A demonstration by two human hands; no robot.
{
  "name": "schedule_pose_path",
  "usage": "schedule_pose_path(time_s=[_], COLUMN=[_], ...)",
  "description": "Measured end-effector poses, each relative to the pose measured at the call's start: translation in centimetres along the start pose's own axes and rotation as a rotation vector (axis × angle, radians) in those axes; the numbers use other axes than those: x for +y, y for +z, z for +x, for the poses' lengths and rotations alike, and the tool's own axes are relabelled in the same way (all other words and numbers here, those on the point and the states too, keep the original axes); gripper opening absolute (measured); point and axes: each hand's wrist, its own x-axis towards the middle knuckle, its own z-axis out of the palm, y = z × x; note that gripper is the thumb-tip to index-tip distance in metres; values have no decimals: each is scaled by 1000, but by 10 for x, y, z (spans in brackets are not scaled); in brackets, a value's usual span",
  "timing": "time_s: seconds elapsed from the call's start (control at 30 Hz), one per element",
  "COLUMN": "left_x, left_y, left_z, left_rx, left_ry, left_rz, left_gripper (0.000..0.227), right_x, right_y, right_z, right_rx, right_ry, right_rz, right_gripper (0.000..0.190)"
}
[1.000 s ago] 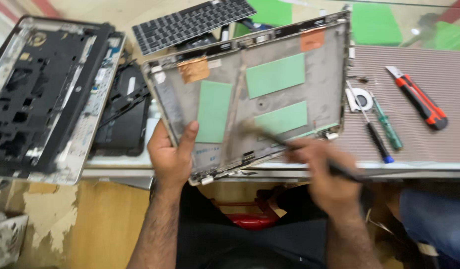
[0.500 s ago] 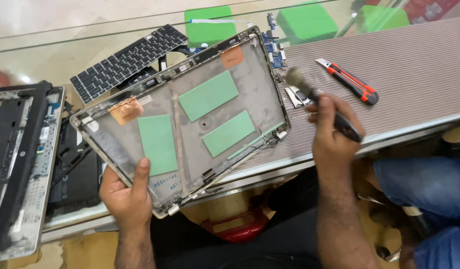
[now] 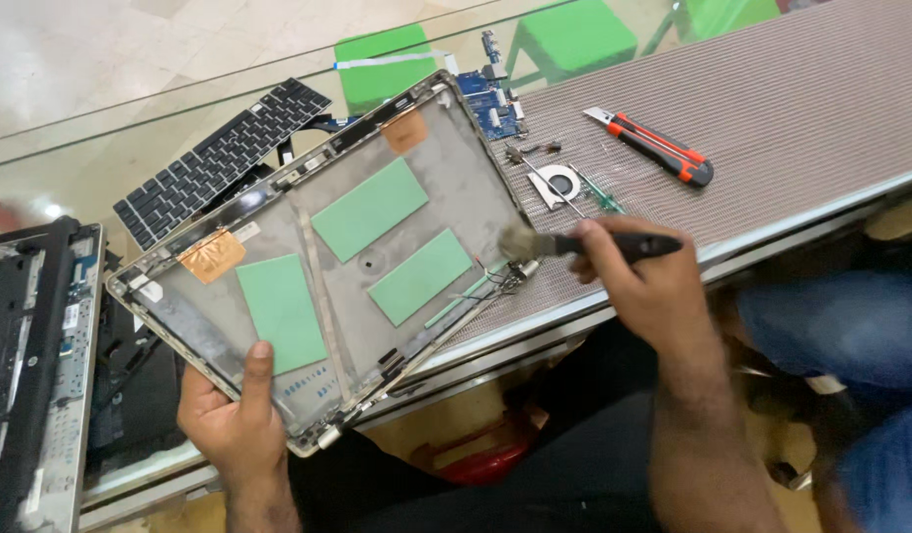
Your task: The person cleans a disassembled laptop screen bezel and the back of the LCD panel using a brush. They hold the parts in their hands and sweep the brush across the surfaces to remove dust and debris.
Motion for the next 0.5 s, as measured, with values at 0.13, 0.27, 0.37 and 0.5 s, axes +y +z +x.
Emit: schedule_pose_path(time_s=[0.13, 0.27, 0.37, 0.5], left_x=[6, 13, 14, 10], left_y=[2, 5, 6, 6], left_z=[0, -3, 0, -1], left_rx=[0, -9, 2, -7], left_ry=[5, 45, -34, 62], left_rz=[8, -8, -16, -27], left_gripper=[39, 43, 42, 42], right_x=[-7, 16, 8, 15], right_y=[-10, -10, -26, -17], right_z=[-9, 2, -10, -8], right_rx=[120, -94, 198, 141], right_ry=[101, 145, 214, -74], right_rz=[-74, -117, -206, 177], right_gripper=[21, 19, 23, 22])
